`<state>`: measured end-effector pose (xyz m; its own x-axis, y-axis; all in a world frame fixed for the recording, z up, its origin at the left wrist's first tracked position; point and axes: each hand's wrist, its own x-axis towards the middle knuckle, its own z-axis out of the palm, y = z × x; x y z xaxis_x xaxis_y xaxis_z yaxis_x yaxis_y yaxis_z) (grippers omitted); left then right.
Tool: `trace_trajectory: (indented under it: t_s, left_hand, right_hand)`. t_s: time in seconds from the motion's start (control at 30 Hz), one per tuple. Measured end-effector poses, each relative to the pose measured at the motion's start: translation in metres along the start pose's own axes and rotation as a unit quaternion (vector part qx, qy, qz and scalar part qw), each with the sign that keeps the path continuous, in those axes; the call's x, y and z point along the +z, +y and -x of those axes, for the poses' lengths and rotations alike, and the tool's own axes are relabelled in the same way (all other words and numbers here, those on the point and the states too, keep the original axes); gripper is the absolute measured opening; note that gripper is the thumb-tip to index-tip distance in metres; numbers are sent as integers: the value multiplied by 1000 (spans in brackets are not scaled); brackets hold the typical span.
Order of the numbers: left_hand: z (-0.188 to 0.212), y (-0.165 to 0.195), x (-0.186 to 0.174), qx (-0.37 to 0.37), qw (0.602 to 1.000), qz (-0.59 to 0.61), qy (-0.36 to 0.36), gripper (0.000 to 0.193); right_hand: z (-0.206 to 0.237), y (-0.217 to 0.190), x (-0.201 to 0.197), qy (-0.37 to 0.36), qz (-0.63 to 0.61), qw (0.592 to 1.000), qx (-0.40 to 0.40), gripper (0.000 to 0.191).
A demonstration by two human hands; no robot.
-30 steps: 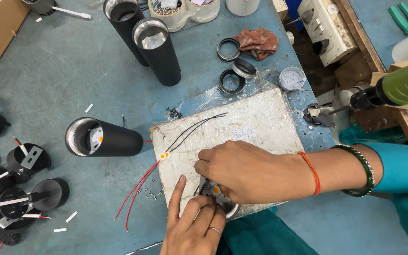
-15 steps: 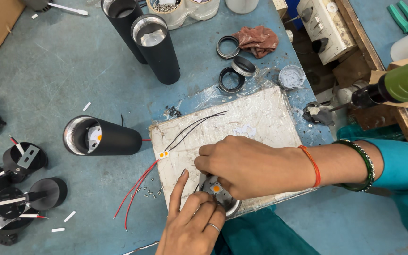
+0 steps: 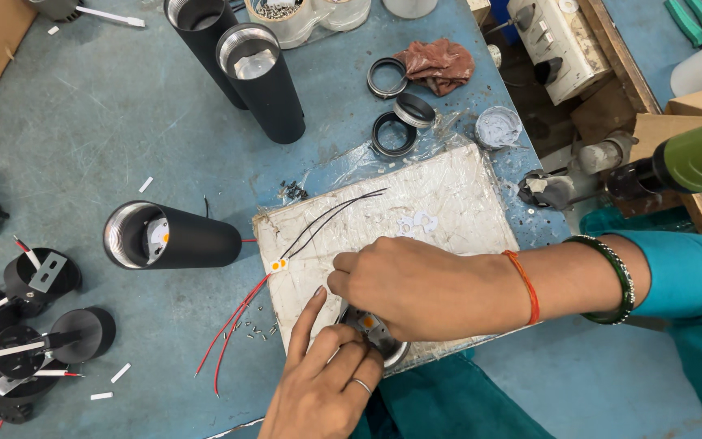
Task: The person assembles small electronic components inside a cylindrical metal housing. They insert a white plastic piece and a small yellow component, then repeatedly press and adjust the parts by hand to secure them within the housing.
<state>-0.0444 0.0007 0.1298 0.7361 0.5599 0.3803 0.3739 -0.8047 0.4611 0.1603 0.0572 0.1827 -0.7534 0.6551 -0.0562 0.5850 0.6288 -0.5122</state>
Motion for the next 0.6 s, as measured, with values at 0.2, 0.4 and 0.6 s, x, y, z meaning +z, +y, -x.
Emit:
trace_trajectory:
  t_s: [0.2, 0.4, 0.6]
  left_hand:
    - [-3, -3, -5, 14, 1000, 11, -11, 10]
    - [-7, 3, -11, 8, 1000, -18, 0, 8]
    - [-3, 9, -12, 7, 997, -63, 43, 18]
  right_hand:
    - [-1, 0, -1, -8, 2, 1000, -3, 41]
    - [-3, -1, -10, -32, 2, 999, 37, 24]
    - [34, -4, -29, 119, -112, 984, 65, 16]
